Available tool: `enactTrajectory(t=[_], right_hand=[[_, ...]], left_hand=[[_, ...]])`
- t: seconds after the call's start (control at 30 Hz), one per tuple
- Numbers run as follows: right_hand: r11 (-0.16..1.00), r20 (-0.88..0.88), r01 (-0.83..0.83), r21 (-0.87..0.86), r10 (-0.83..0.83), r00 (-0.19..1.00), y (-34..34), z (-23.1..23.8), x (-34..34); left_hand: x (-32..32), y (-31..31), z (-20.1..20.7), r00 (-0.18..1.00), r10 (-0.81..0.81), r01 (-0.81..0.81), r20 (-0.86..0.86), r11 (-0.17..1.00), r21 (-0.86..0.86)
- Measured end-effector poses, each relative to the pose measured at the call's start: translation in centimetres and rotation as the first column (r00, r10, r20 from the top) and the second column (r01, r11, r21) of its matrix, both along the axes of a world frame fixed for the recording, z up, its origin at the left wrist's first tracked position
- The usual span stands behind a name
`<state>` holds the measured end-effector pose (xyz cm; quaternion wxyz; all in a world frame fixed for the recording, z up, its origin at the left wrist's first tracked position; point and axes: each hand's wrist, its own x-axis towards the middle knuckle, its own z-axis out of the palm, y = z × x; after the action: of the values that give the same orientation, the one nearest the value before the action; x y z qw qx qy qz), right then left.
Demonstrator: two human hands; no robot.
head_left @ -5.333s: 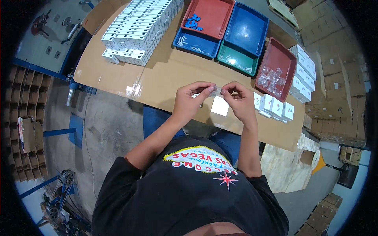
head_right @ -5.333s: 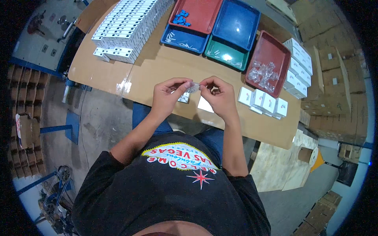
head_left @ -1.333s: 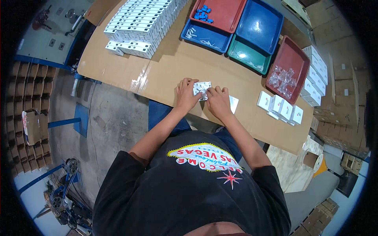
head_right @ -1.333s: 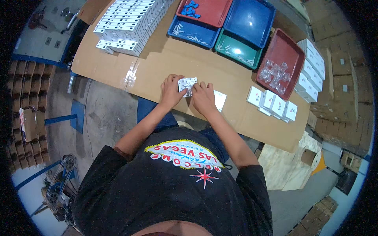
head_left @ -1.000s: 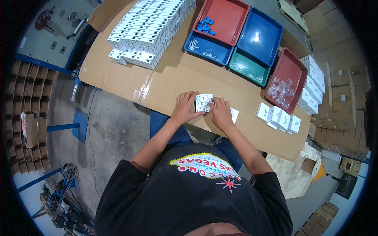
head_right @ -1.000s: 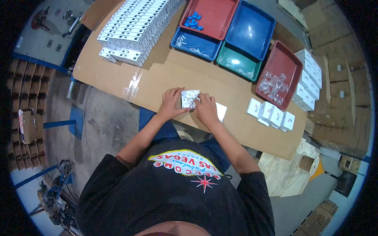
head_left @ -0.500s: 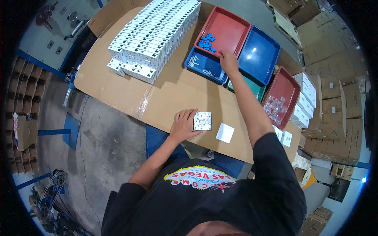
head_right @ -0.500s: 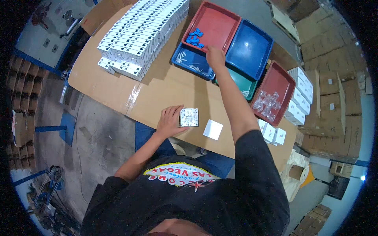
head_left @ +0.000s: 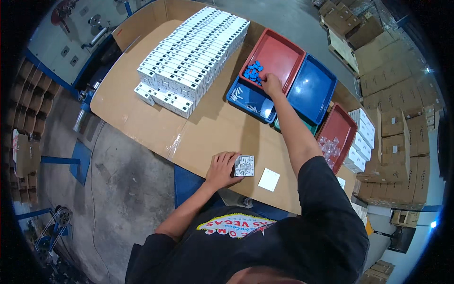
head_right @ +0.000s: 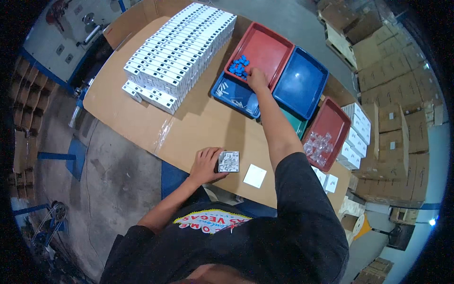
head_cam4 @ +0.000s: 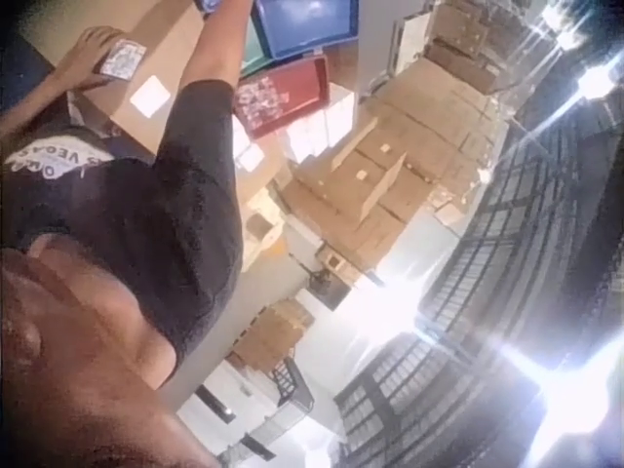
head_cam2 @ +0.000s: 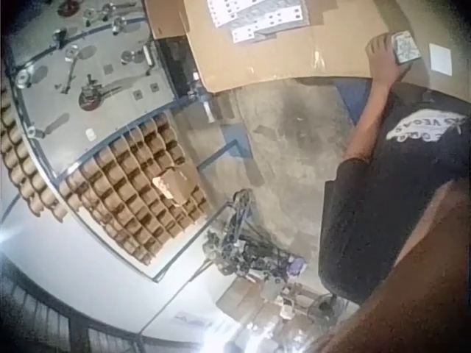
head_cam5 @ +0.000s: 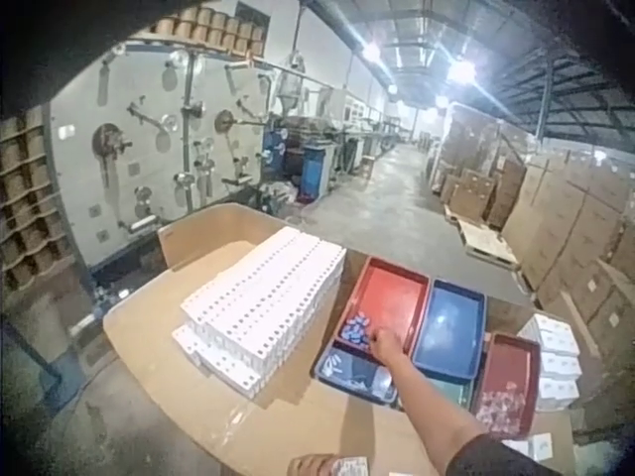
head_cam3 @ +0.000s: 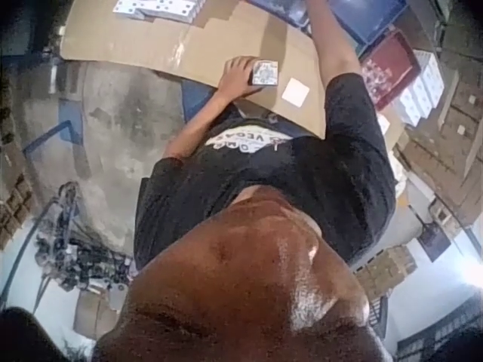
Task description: Assembling small white cardboard boxes and filling them with plastic components and paper inserts.
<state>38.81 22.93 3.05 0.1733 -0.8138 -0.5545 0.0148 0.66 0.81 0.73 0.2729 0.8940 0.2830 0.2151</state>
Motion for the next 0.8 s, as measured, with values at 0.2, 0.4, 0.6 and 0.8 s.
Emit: enactTrajectory(t=[0.2, 0.4, 0.6, 0.8], right_hand=[[0.995, -0.005, -0.077, 0.062, 0.077, 0.997, -0.7, 1.1, 0.1], [0.979, -0.574, 0.108, 0.171, 0.01, 0.819, -3.1, 1.7, 2.1], [0.89, -0.929, 0.304, 0.341, 0.369, -0.039, -15.2, 11.9, -7.6], [0.865, -0.898, 0.349, 0.36, 0.423, -0.123, -23.9, 16.1, -12.3]], left_hand=[[-0.1, 0.1, -0.2, 0.999, 0.017, -0.017, -0.045, 1.0, -0.005], [0.4, -0.2, -0.4, 0.999, -0.001, 0.001, -0.041, 1.0, 0.01], [-0.1, -0.7, -0.8, 0.999, 0.029, -0.027, -0.033, 0.998, 0.055], [0.1, -0.3, -1.1, 0.999, 0.029, -0.028, -0.02, 0.998, 0.055]])
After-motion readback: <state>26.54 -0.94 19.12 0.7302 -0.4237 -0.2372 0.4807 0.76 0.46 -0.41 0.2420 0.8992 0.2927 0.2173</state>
